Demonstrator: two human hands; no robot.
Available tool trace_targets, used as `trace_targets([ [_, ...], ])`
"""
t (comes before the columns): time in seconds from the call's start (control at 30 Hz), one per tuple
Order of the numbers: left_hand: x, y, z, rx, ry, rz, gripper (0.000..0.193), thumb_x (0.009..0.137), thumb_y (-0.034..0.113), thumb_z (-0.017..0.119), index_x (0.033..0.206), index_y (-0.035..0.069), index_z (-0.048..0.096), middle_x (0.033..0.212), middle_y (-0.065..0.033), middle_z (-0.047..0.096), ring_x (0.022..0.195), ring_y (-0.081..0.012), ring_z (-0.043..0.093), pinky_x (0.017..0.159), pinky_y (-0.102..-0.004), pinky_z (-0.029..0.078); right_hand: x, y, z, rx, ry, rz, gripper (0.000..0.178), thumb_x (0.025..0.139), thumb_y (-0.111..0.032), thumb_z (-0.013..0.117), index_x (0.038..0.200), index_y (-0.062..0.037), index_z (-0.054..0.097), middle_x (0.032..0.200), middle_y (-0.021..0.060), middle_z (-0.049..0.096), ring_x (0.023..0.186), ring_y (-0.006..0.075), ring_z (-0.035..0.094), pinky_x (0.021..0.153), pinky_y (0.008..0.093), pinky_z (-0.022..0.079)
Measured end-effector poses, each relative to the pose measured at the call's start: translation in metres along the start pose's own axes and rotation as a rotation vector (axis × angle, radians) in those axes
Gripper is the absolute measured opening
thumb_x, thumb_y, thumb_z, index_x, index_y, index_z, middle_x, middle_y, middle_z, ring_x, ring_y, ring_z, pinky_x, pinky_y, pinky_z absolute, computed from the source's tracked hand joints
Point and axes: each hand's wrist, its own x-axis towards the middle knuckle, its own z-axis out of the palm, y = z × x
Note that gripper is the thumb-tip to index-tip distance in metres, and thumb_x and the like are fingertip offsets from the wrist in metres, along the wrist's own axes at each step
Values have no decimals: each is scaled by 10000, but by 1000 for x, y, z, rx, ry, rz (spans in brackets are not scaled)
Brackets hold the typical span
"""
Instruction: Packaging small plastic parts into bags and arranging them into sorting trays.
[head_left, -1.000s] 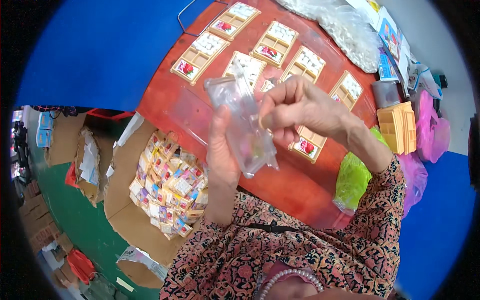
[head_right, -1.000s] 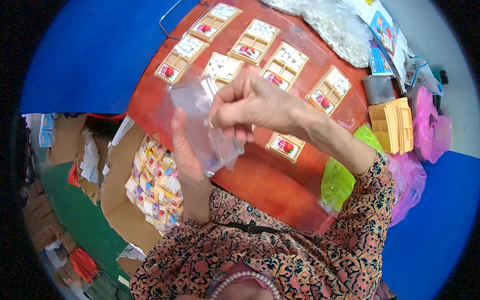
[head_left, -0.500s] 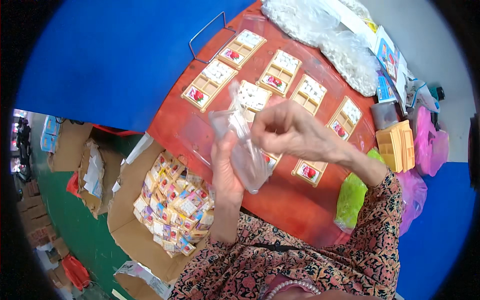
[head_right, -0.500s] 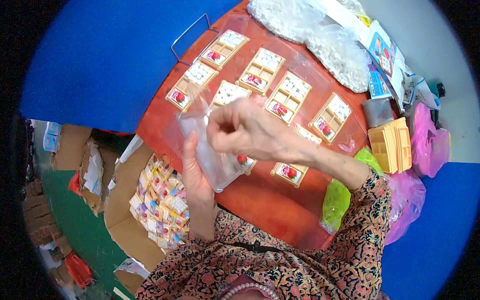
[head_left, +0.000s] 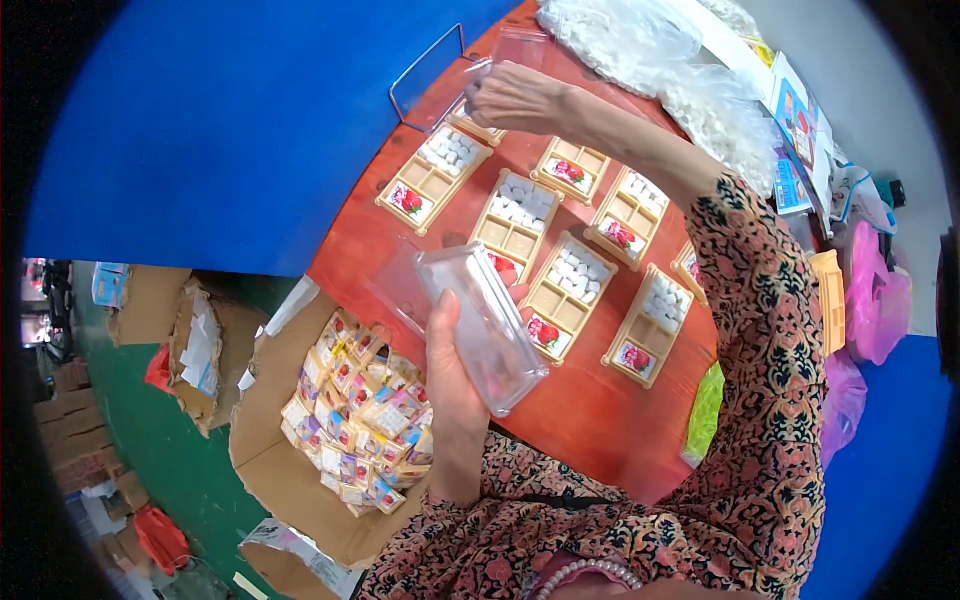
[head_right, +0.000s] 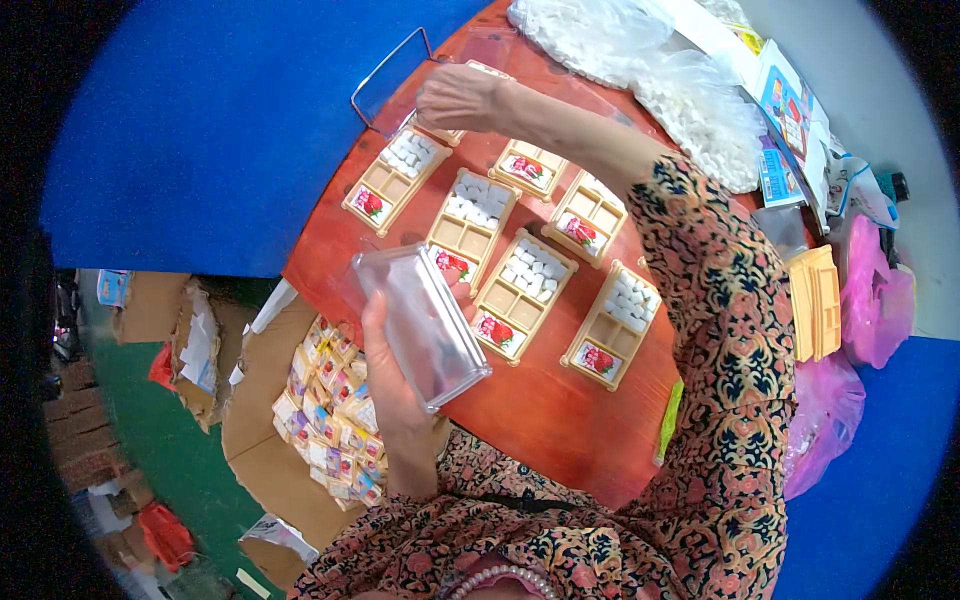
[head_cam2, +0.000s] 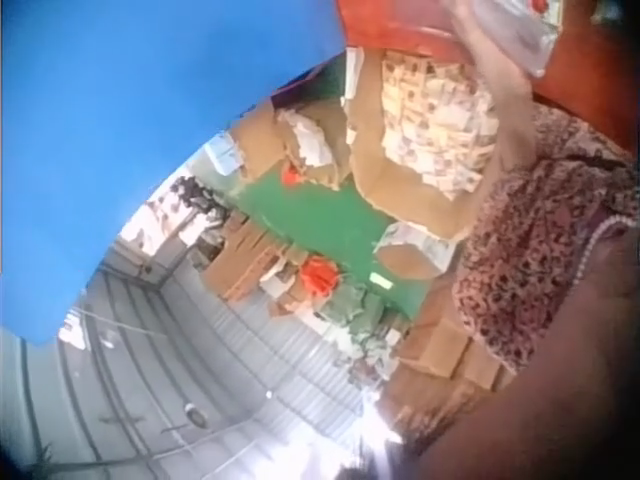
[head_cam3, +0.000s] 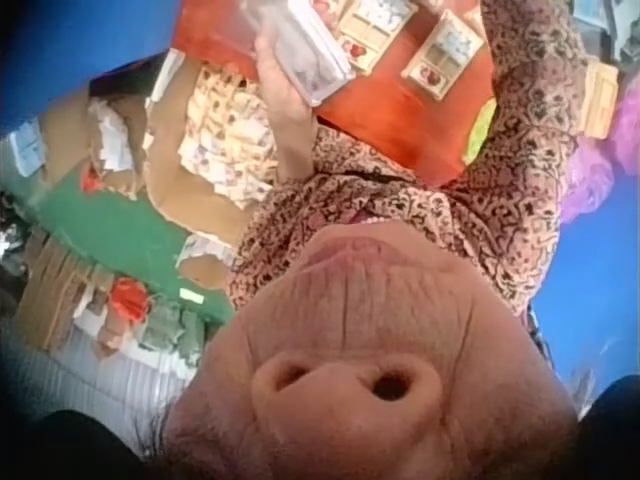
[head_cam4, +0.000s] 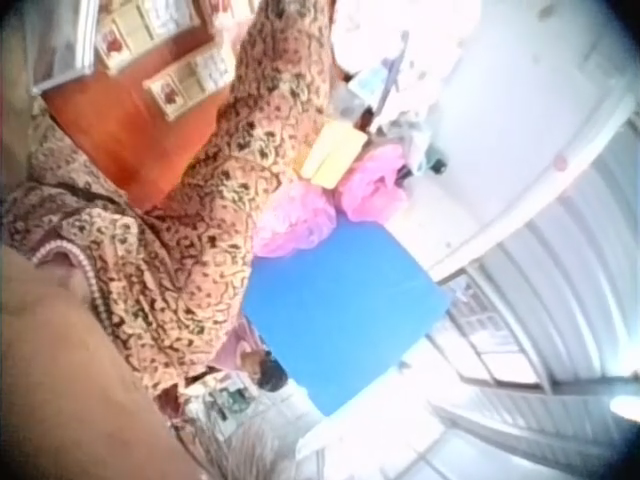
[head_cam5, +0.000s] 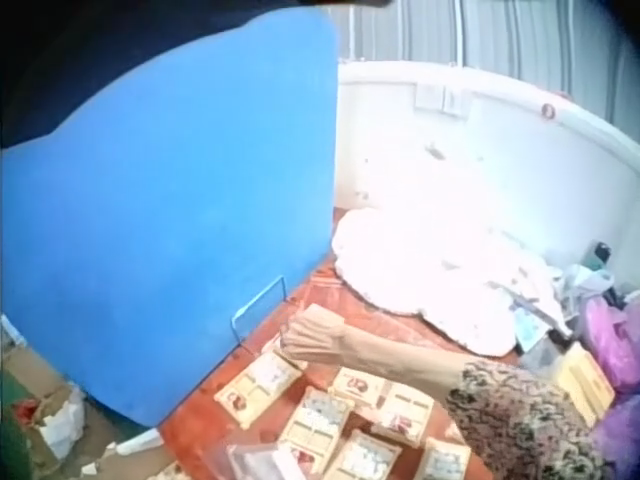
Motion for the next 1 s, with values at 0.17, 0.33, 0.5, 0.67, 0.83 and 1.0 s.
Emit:
trace_targets([
  [0.17,4,-5,0,-64,-20,-39,576,879,424,452,1279,22,352,1148,-170,520,1041,-252,534,900,-393,442,1,8,15,-28,-44,0,107,662,-94,612,562,-77,580,631,71,601,573,202,607,465,321,453],
  [0.33,-2,-4,0,-69,-2,-28,545,877,416,467,1256,33,380,1080,-159,558,973,-239,569,841,-378,483,-19,-14,-2,297,2,344,103,746,-110,600,789,-16,603,764,122,582,681,212,595,511,323,466],
  [0.5,4,-10,-13,-91,-33,0,493,888,431,462,1199,49,437,1029,-112,574,908,-201,594,770,-341,512,-26,-89,-117,1774,-116,677,271,832,-295,616,825,-25,640,692,34,611,592,106,550,490,272,400],
  [0.67,1,-24,-22,-218,-69,-40,468,894,435,465,1021,-14,497,806,-72,567,680,-137,588,576,-281,520,-43,-146,-158,2060,-194,719,230,791,-233,675,703,-23,642,575,2,568,498,56,536,420,200,405],
  [0.83,-8,-21,-17,-67,-64,7,474,872,475,482,880,2,508,571,-28,493,452,-114,511,406,-235,451,-46,-144,-162,2379,-379,799,215,815,-208,645,806,7,642,643,28,601,535,75,556,489,188,454],
  [1.0,-6,-19,-7,-37,-66,16,488,863,487,492,858,-1,510,511,-12,451,419,-115,501,386,-230,442,-56,-147,-151,2528,-330,808,189,836,-154,610,868,31,633,696,72,631,541,92,590,485,197,490],
])
